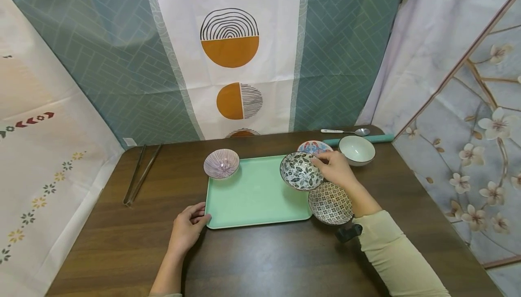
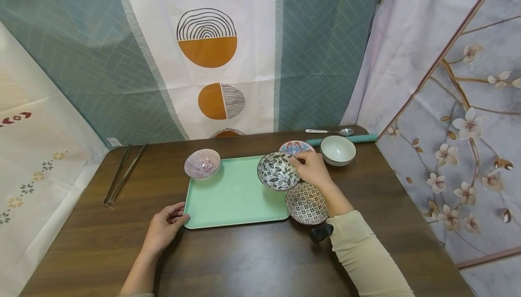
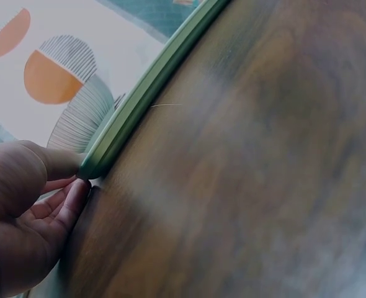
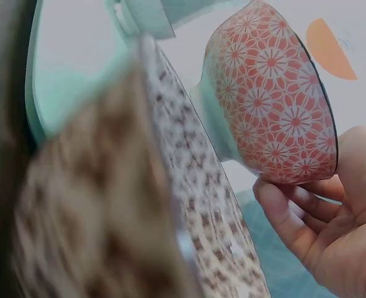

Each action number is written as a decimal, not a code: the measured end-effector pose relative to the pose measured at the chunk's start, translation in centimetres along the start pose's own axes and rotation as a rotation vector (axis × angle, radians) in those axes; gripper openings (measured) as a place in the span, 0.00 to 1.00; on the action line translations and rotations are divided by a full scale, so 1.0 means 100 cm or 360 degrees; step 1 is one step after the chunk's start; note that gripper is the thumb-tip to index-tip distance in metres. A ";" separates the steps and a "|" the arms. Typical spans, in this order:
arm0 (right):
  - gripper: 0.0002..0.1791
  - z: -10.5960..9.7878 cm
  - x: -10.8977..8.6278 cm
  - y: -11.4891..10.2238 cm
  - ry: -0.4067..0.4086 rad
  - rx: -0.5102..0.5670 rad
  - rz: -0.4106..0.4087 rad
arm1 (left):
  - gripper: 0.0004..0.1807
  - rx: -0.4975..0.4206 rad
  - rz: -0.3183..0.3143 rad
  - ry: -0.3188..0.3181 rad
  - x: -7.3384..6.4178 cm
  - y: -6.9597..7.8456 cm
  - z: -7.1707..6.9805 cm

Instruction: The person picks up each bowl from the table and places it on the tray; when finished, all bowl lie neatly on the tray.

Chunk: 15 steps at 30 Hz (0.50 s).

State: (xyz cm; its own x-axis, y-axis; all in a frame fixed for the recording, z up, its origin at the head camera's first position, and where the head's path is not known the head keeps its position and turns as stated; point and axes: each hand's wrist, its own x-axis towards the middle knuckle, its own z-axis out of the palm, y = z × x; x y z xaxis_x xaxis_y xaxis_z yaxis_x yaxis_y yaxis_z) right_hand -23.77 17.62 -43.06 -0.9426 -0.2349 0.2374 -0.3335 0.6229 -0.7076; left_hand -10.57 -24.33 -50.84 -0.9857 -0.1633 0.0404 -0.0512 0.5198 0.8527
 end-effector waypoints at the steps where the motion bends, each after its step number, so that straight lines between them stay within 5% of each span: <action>1: 0.16 0.003 0.001 -0.002 0.0006 0.0000 -0.0005 | 0.21 0.0000 -0.0003 -0.0003 0.000 0.000 0.000; 15: 0.26 0.041 0.004 -0.033 -0.0181 0.0104 -0.0029 | 0.21 -0.0042 0.0004 -0.0050 0.000 -0.002 -0.003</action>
State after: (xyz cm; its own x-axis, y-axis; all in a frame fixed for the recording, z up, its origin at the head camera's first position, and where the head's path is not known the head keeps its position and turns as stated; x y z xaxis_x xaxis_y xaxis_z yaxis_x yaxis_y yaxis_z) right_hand -23.01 12.43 -43.38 -0.9271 -0.3309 0.1761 -0.3448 0.5686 -0.7468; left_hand -10.48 -24.67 -50.87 -0.9904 -0.1356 0.0265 -0.0450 0.4978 0.8661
